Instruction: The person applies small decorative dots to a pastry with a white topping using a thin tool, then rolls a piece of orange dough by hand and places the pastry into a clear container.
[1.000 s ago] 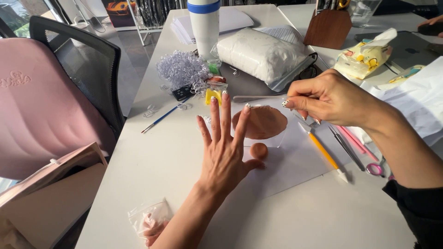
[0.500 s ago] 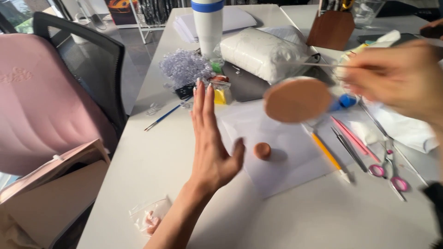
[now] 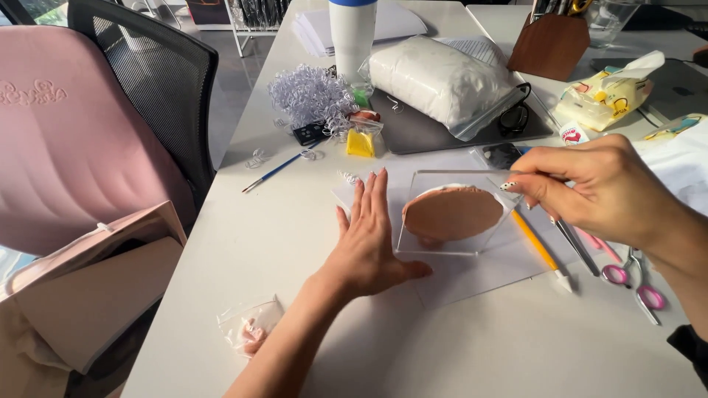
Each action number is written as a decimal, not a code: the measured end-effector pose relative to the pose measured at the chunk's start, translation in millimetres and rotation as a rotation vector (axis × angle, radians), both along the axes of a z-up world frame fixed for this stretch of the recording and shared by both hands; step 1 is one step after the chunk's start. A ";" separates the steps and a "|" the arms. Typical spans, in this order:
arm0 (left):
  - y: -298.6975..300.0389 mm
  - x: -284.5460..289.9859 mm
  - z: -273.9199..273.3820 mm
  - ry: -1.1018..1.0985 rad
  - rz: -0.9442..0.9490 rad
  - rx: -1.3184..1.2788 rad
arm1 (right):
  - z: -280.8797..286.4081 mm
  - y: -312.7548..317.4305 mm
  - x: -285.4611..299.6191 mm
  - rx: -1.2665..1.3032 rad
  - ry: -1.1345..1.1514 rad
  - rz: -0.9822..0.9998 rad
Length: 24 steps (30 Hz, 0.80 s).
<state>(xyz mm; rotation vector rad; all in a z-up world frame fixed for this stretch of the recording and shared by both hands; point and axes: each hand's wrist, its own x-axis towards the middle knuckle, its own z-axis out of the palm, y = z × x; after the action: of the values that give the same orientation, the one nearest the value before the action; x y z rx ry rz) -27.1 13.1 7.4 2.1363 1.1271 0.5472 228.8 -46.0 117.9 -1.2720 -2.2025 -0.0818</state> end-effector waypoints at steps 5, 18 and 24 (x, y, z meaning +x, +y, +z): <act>11.0 10.8 -29.0 0.044 0.117 0.263 | -3.8 4.3 4.8 0.015 -0.004 0.038; 19.3 15.6 -38.7 0.168 0.062 0.163 | -9.0 13.0 13.8 0.102 -0.081 0.090; 16.3 15.6 -37.1 0.203 0.051 0.179 | -12.1 15.8 15.9 0.130 -0.092 0.082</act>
<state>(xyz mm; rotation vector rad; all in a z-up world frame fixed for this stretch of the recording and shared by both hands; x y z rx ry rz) -11.5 29.3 -29.7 2.3656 1.2889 0.4778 244.7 -30.2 105.9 -1.1260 -2.2843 -0.2514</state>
